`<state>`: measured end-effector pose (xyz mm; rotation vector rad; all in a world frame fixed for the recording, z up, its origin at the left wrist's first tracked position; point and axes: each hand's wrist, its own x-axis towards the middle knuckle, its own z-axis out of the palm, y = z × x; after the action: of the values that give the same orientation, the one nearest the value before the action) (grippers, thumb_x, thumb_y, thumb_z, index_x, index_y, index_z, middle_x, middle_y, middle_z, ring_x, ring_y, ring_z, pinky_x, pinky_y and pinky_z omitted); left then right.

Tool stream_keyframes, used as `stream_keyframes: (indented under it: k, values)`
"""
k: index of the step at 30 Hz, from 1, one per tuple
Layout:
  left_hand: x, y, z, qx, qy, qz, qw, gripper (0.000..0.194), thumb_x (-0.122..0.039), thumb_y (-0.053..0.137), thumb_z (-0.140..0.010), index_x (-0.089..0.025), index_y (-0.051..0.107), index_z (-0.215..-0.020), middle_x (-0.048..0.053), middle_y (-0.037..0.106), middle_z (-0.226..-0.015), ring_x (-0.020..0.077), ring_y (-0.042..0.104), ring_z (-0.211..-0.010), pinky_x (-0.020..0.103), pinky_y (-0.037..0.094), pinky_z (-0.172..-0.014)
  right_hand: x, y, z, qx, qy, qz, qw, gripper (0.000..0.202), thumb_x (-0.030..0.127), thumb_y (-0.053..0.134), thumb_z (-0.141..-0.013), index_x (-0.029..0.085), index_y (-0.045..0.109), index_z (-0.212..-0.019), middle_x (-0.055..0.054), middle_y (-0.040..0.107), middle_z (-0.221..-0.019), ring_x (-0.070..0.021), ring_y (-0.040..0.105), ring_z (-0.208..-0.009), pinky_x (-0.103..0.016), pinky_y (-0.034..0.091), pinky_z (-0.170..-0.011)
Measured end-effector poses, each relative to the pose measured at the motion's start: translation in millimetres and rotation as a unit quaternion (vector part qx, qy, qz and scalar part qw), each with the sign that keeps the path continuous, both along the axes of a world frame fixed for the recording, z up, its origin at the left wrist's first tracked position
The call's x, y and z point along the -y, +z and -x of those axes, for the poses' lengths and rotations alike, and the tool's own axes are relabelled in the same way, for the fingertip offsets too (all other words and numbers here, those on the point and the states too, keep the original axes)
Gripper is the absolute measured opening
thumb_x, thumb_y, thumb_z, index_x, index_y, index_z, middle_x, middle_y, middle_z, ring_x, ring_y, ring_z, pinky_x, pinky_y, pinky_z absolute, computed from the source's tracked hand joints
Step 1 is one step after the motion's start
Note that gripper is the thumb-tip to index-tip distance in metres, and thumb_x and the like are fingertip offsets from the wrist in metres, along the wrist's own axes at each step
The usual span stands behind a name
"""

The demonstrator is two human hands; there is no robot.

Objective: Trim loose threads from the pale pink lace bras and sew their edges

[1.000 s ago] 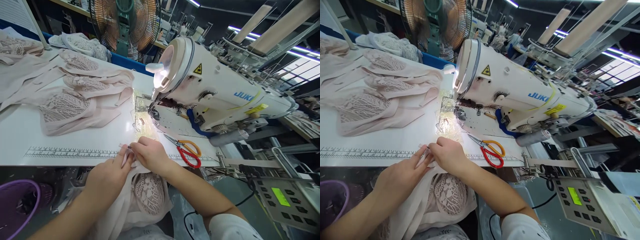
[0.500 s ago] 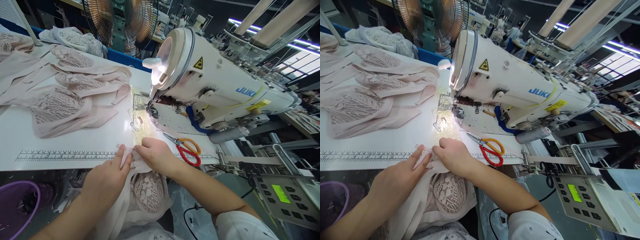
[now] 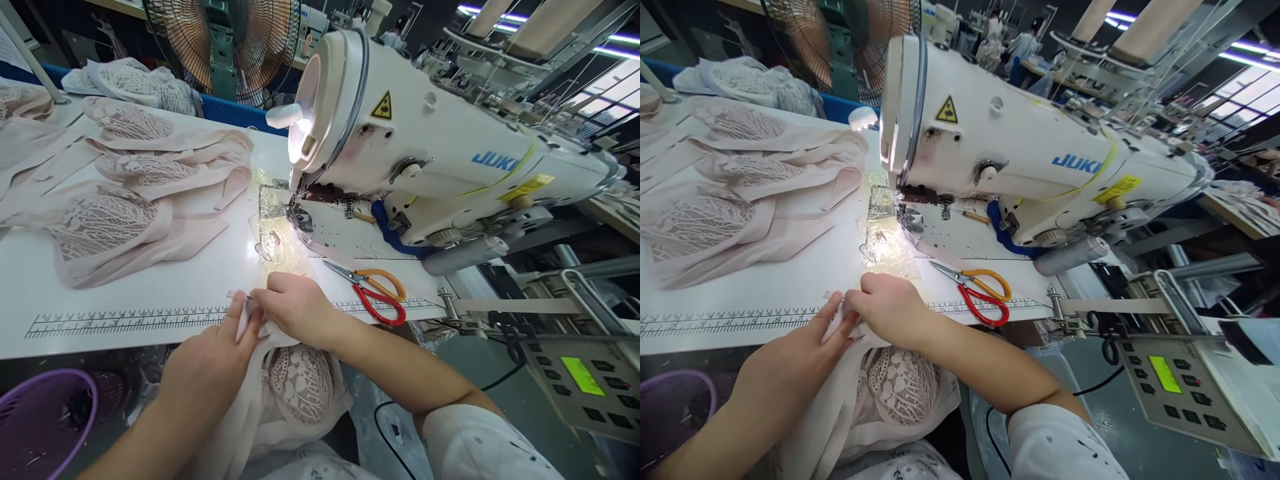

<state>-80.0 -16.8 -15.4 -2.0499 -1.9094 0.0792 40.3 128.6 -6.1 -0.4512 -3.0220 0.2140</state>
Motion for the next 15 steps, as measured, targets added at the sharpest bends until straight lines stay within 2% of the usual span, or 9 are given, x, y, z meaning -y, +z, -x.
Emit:
stream_keyframes:
  k: [5, 9, 12, 15]
  values:
    - [0, 2.0, 1, 0.024, 0.021, 0.069, 0.997, 0.052, -0.006, 0.039, -0.086, -0.029, 0.054, -0.130, 0.014, 0.049, -0.139, 0.0175, 0.068, -0.059, 0.024, 0.044, -0.042, -5, 10.9, -16, 0.033, -0.016, -0.014, 0.999, 0.022, 0.017, 0.042, -0.087, 0.016, 0.063, -0.082, -0.001, 0.041, -0.068, -0.0135, 0.023, -0.060, -0.027, 0.013, -0.051]
    - [0, -2.0, 1, 0.031, 0.014, 0.050, 0.998, 0.048, -0.010, 0.042, -0.088, -0.028, 0.055, -0.130, 0.016, 0.049, -0.139, 0.0198, 0.069, -0.062, 0.025, 0.044, -0.041, -5, 13.3, -23, 0.017, -0.033, -0.006, 0.999, 0.022, 0.017, 0.042, -0.088, 0.017, 0.064, -0.084, -0.001, 0.041, -0.069, -0.0136, 0.024, -0.061, -0.027, 0.013, -0.052]
    - [0, 1.1, -1, 0.028, 0.009, 0.044, 0.999, 0.048, -0.007, 0.041, -0.087, -0.026, 0.056, -0.129, 0.017, 0.051, -0.137, 0.0193, 0.068, -0.060, 0.026, 0.046, -0.040, -4, 11.1, -18, -0.001, -0.027, 0.010, 1.000, 0.024, 0.018, 0.040, -0.089, 0.017, 0.064, -0.087, -0.001, 0.041, -0.070, -0.0135, 0.026, -0.062, -0.026, 0.014, -0.052]
    - [-2, 11.1, -6, 0.030, 0.026, 0.075, 0.996, 0.056, 0.002, 0.036, -0.084, -0.024, 0.055, -0.129, 0.017, 0.050, -0.137, 0.0205, 0.068, -0.062, 0.029, 0.049, -0.043, -2, 8.9, -10, -0.007, -0.014, 0.020, 1.000, 0.024, 0.019, 0.040, -0.089, 0.018, 0.064, -0.087, -0.001, 0.041, -0.070, -0.0133, 0.025, -0.061, -0.025, 0.014, -0.051]
